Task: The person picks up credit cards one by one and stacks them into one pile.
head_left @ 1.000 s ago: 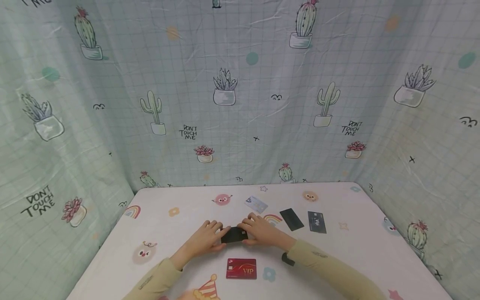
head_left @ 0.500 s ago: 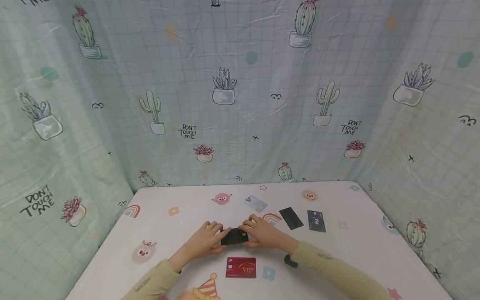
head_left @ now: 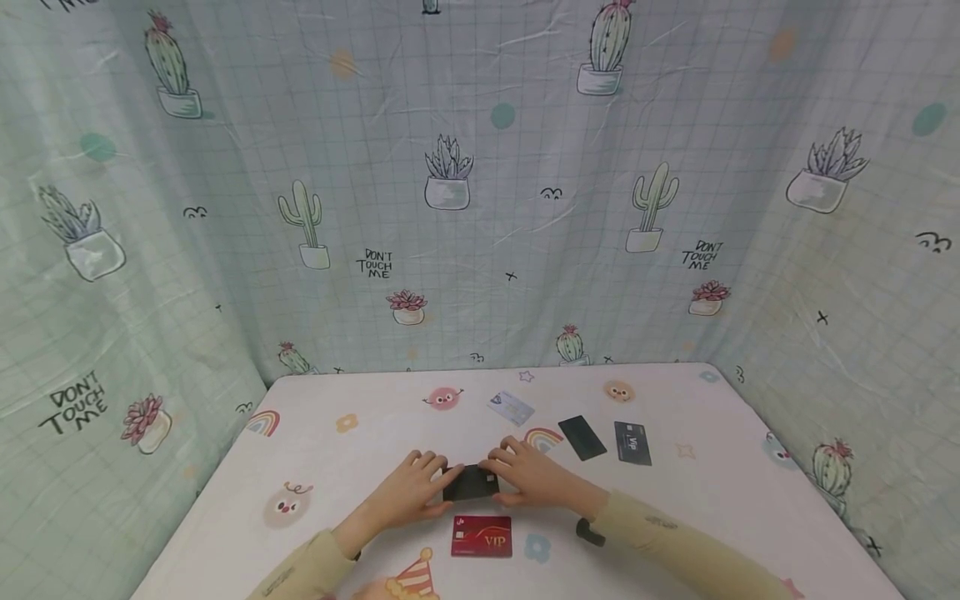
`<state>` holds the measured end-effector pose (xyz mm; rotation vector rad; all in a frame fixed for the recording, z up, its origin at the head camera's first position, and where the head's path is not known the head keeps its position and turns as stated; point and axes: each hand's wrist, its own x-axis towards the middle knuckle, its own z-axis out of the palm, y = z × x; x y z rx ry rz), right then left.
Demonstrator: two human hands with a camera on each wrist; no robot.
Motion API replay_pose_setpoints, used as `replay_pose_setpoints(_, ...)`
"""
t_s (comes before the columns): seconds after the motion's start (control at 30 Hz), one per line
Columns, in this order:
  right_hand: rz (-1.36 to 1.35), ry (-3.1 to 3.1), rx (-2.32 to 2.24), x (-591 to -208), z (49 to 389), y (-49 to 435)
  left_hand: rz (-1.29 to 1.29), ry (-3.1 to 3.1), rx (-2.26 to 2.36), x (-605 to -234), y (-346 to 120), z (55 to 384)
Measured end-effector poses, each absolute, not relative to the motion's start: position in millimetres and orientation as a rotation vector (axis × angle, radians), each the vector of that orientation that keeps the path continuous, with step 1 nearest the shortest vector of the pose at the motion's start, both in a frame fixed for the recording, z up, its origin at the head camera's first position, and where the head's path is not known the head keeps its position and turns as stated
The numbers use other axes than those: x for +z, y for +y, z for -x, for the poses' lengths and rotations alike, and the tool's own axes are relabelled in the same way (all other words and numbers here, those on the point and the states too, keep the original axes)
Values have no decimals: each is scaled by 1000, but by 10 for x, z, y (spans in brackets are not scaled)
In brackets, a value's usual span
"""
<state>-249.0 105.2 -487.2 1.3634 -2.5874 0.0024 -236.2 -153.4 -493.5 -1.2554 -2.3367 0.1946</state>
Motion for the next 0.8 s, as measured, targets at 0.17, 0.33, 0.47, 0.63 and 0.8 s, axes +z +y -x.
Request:
replay_pose_setpoints(0.17,-1359,-2588,17,-4870,2442,1066,1262,-2341,186,-4940,-1536,2316)
replay_pose_setpoints(0.33,-1360,-2566,-17,-4872,2404,1091,1267,-2339,171,-4921,-1530,2274)
replay_pose_setpoints(0.47,-1375,-2522,-34,-4871,2370,1119,1275,-2350,162,-4914,-1516,2243)
replay_pose_setpoints(0.63,-1396,-2509,-22,-4888,2338,1141,1291,-2373,126,-4917,-1502,2198)
replay_pose_setpoints(0.8,-1392,-2556,-21,-4903,2300,1157,1308,-2383,122,-4940,-1495,2175)
